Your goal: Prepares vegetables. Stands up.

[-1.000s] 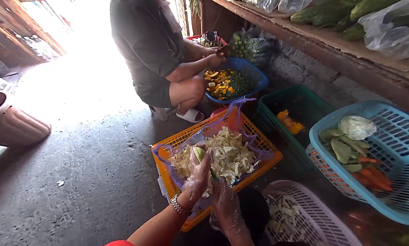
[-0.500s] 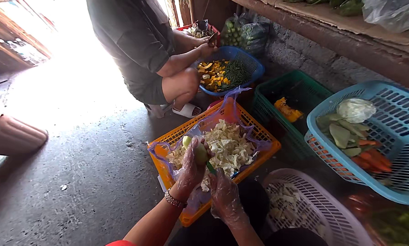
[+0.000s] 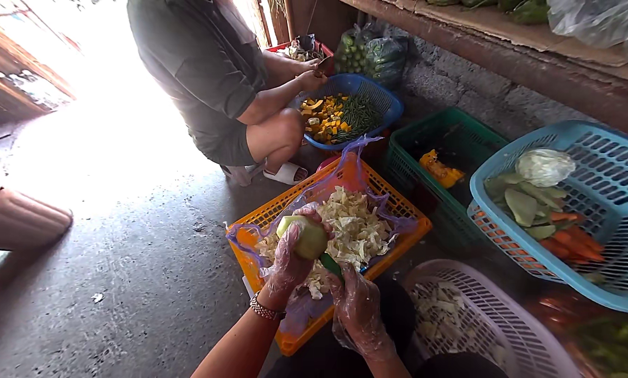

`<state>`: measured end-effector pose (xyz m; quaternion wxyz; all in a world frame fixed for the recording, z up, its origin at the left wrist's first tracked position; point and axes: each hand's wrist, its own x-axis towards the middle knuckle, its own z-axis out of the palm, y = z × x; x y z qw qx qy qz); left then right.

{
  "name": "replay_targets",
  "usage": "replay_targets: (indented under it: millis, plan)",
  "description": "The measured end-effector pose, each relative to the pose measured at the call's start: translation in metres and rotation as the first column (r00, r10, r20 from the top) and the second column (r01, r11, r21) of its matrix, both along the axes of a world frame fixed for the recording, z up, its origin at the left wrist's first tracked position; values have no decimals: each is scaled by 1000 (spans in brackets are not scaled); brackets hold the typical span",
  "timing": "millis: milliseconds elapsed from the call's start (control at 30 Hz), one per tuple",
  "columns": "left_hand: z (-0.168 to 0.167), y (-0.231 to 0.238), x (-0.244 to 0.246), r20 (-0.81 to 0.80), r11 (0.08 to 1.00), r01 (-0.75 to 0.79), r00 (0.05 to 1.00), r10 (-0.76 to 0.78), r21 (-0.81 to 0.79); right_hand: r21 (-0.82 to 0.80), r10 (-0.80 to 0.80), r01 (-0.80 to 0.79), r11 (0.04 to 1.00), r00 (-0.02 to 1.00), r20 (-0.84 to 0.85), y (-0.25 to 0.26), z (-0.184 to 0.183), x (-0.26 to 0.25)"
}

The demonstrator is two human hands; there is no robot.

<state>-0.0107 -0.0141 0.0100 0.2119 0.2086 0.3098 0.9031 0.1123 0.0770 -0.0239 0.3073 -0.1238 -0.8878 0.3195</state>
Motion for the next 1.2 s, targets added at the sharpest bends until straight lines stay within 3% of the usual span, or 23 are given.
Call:
replay_targets:
  millis: [133,267,333,433,533,633,700,800,900,1033,1100,1200]
  plan:
    - [6,6,8,71,992,-116,990,120,-48,9,-32,32,999,999,32,-3,7,1]
    - [2,16,14,-88,934,-354,933,349,-42,-177,13,15,984,987,157,-16,17,4]
    - [7,14,14,-59,939,-330,944,325,-99,-135,11,5,991,993,121,-10,14,1]
    - [27,6,12,94,958,-138,982,166,-252,-5,-10,10,1000,999,34,3,7,-1]
    - [35,4,11,278,976,-77,951,133,-204,-8,-19,19,1000,999,26,3,7,-4]
    - [20,12,18,111,957,-249,957,267,-150,-96,-25,35,995,995,101,-4,11,-3]
    - [14,14,20,69,957,-265,959,275,-118,-87,-28,36,996,995,91,-3,9,-2]
    - [29,7,17,213,978,-74,970,116,-198,57,-35,36,998,999,-22,15,0,-3]
    - [34,3,10,354,987,52,935,6,-154,54,-43,44,998,999,-17,18,3,-3]
    - [34,4,9,225,969,52,974,4,-242,-97,-66,77,992,992,111,8,12,-1]
    - [34,-1,9,107,920,27,994,16,-390,-48,-83,87,995,992,94,12,9,0]
    - [44,-3,16,71,814,-82,986,150,-575,7,-110,110,994,992,54,18,8,1]
